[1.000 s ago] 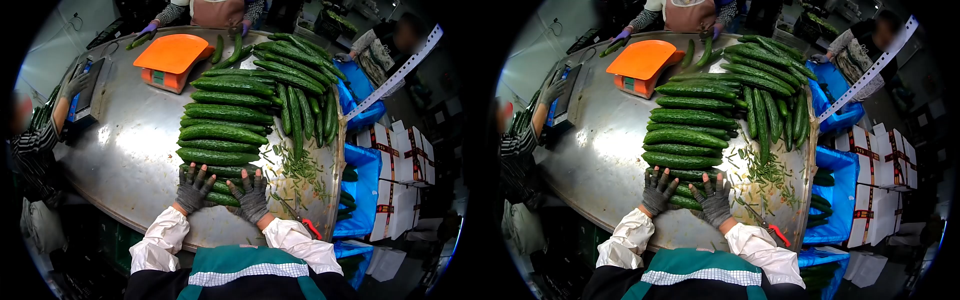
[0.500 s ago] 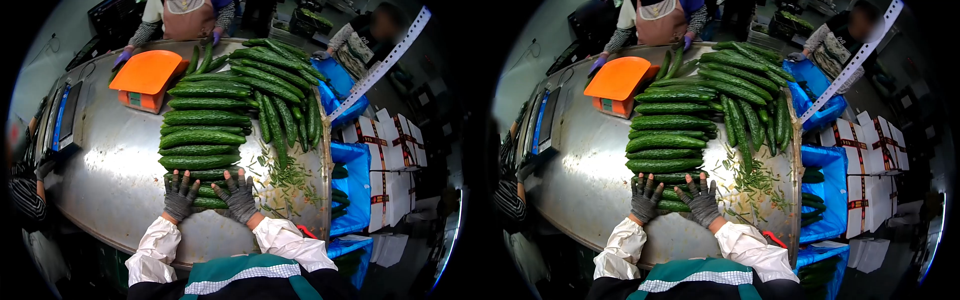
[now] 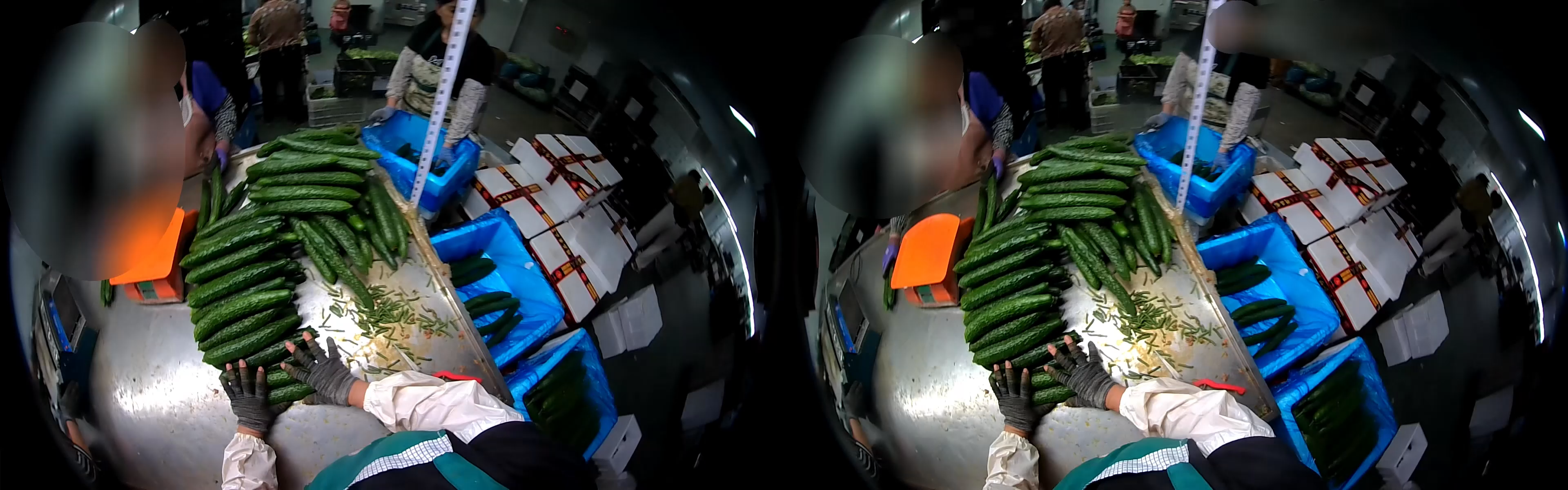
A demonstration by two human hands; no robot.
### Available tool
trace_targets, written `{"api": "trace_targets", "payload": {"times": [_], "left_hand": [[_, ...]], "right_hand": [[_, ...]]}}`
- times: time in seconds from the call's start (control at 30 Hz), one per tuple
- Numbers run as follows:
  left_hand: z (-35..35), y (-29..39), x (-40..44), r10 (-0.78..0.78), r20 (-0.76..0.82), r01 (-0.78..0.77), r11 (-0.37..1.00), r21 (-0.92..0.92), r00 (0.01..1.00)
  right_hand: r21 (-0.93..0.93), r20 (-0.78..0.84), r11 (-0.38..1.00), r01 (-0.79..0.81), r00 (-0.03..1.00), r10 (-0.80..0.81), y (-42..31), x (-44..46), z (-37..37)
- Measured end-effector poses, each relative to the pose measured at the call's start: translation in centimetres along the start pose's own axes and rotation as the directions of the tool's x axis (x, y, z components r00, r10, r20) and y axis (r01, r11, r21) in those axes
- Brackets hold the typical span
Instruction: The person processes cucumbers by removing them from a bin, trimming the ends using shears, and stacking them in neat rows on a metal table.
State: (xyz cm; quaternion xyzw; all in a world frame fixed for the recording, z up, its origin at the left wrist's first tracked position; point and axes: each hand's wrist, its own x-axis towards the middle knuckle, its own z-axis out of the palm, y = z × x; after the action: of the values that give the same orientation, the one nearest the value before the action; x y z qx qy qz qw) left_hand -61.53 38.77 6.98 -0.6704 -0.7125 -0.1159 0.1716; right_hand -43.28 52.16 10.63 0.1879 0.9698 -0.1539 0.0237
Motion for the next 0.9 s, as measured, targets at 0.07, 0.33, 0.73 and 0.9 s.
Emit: {"api": "trace_targets", "payload": {"times": [0.07,0.33,0.73,0.9], "left_hand": [[0.0,-0.1,0.0,0.005,0.002,-0.005,1.000,-0.001,1.000],[-1.1,0.6,-0.1,0.044,0.052,-0.045,0.999,0.022,0.998],[-3.2,3.4,0.2,0.223,0.020,-0.224,0.972,0.070,0.975],[-4.1,8.1,1.7,0.350,0.064,-0.351,0.936,0.006,0.935]], "right_hand": [[0.026,-0.002,0.999,-0.035,0.999,0.035,-0.3,-0.8,-1.1],[0.268,-0.466,0.940,-0.210,0.826,0.317,4.6,-14.2,-0.1],[0.969,-0.219,0.062,-0.238,-0.724,0.654,4.2,-52.5,9.2],[0.935,0.171,0.196,0.294,-0.862,0.477,2.1,-61.1,17.0]]}}
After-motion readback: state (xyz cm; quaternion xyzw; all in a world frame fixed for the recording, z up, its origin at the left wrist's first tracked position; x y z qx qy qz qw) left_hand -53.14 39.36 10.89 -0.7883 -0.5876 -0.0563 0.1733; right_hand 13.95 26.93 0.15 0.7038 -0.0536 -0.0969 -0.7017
